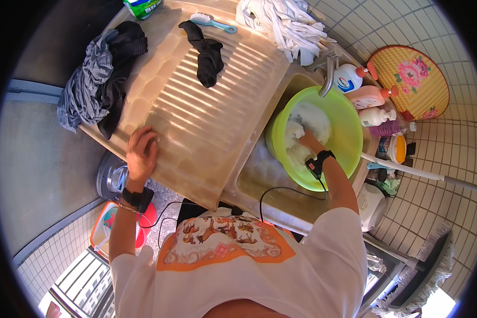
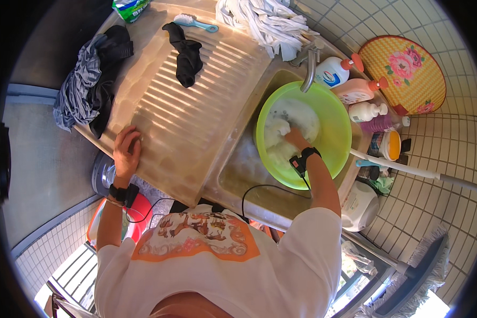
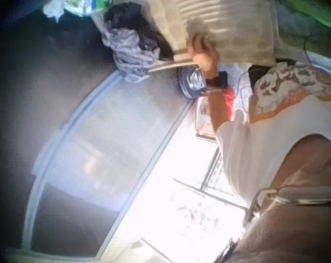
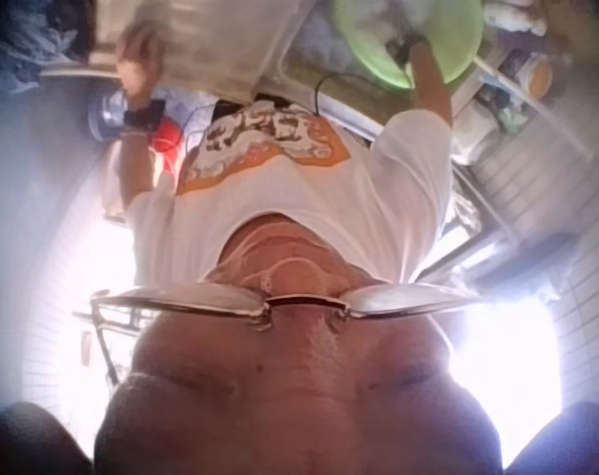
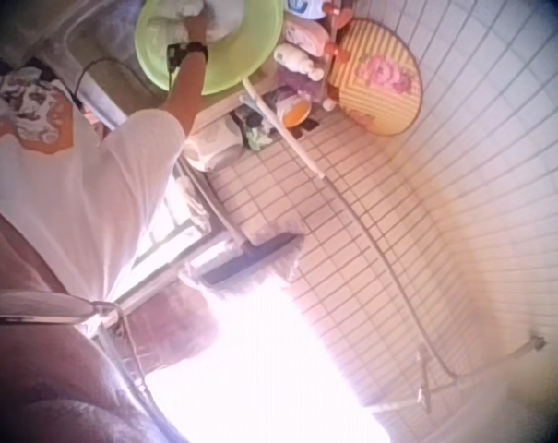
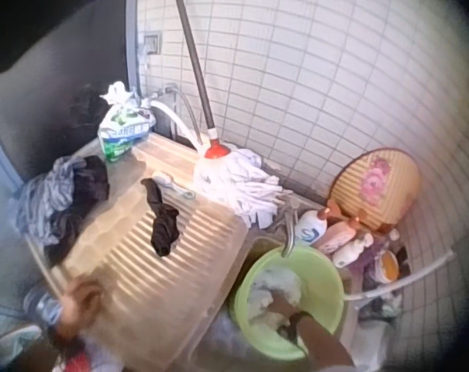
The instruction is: The person sorts clothing items by hand on a counter, placing some into a laundry bag and others into a basin of soapy water to soak.
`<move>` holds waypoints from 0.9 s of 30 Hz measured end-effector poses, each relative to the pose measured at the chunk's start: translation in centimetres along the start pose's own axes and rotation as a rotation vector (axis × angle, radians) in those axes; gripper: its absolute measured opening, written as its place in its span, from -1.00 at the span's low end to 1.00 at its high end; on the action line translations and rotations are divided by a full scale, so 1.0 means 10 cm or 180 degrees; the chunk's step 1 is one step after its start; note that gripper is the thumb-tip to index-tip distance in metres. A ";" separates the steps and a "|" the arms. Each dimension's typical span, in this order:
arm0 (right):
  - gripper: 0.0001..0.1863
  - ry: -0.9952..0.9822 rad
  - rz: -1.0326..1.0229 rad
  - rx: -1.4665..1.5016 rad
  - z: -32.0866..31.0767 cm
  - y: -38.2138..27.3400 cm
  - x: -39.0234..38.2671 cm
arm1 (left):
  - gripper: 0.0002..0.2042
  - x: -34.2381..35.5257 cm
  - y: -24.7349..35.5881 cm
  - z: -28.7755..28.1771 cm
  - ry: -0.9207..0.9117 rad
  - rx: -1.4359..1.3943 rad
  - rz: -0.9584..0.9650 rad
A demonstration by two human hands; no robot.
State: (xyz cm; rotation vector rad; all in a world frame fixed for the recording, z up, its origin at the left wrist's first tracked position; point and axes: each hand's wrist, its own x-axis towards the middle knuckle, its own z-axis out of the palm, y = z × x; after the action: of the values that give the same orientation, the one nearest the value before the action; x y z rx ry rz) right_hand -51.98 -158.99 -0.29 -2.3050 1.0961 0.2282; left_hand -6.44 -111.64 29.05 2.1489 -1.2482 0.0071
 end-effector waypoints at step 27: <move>-0.35 -0.0645 -0.1597 -0.2330 -0.16 -0.66 -0.06 | -0.79 -0.31 -0.22 -0.42 0.0280 0.0026 0.0060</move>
State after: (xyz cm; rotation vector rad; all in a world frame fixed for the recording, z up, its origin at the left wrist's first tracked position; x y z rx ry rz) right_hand -47.50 -156.16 4.01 -3.0114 0.3154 0.7378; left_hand -5.15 -106.26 30.24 2.1203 -1.2198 0.1136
